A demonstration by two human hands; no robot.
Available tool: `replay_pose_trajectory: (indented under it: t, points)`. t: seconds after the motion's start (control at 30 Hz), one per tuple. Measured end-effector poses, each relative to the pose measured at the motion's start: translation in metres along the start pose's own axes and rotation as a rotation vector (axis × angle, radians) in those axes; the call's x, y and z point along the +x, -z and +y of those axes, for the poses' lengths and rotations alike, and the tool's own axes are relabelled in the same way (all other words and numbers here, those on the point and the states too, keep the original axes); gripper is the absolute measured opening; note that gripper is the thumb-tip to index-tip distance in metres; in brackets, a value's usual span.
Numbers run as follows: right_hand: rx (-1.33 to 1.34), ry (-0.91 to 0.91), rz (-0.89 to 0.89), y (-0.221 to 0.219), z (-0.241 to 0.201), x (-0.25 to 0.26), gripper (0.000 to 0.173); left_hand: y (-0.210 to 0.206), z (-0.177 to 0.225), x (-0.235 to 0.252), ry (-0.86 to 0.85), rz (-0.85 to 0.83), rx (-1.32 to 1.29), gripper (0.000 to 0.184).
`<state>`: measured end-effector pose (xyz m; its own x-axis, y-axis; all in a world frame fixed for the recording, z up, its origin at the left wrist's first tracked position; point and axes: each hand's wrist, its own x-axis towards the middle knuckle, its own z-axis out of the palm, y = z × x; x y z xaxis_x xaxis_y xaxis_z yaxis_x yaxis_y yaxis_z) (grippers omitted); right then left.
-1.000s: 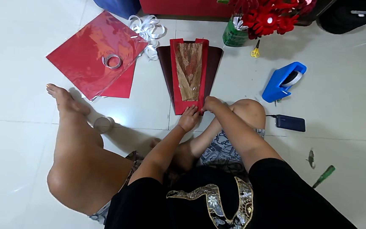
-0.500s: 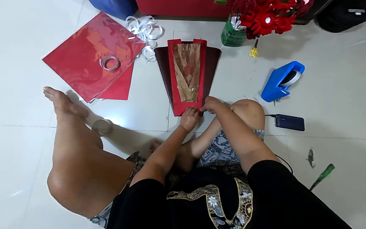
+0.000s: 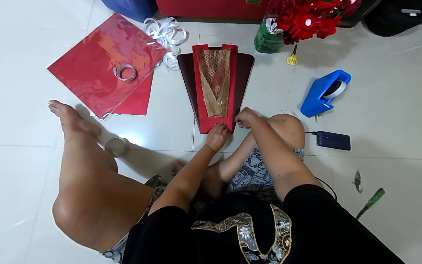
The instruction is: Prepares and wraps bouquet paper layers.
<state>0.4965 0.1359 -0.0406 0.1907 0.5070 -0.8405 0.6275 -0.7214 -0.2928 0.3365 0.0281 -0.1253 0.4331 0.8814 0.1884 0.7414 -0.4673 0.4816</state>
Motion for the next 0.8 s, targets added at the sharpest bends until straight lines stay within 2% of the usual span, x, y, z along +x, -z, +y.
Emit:
replay_pose_trajectory:
  t: [0.17,0.37,0.8]
  points:
    - [0.216,-0.039,0.060,0.0015,-0.0024,-0.0035,0.033,-0.0014,-0.0008,-0.0009,-0.020,0.052,-0.013,0.029]
    - [0.255,-0.062,0.071,-0.0001,-0.0016,0.0044,0.026,-0.0022,-0.0011,-0.0013,-0.025,0.075,-0.012,0.028]
    - [0.295,-0.068,0.071,0.0016,-0.0031,0.0016,0.030,-0.0009,-0.0007,-0.0012,-0.038,0.075,0.010,0.028]
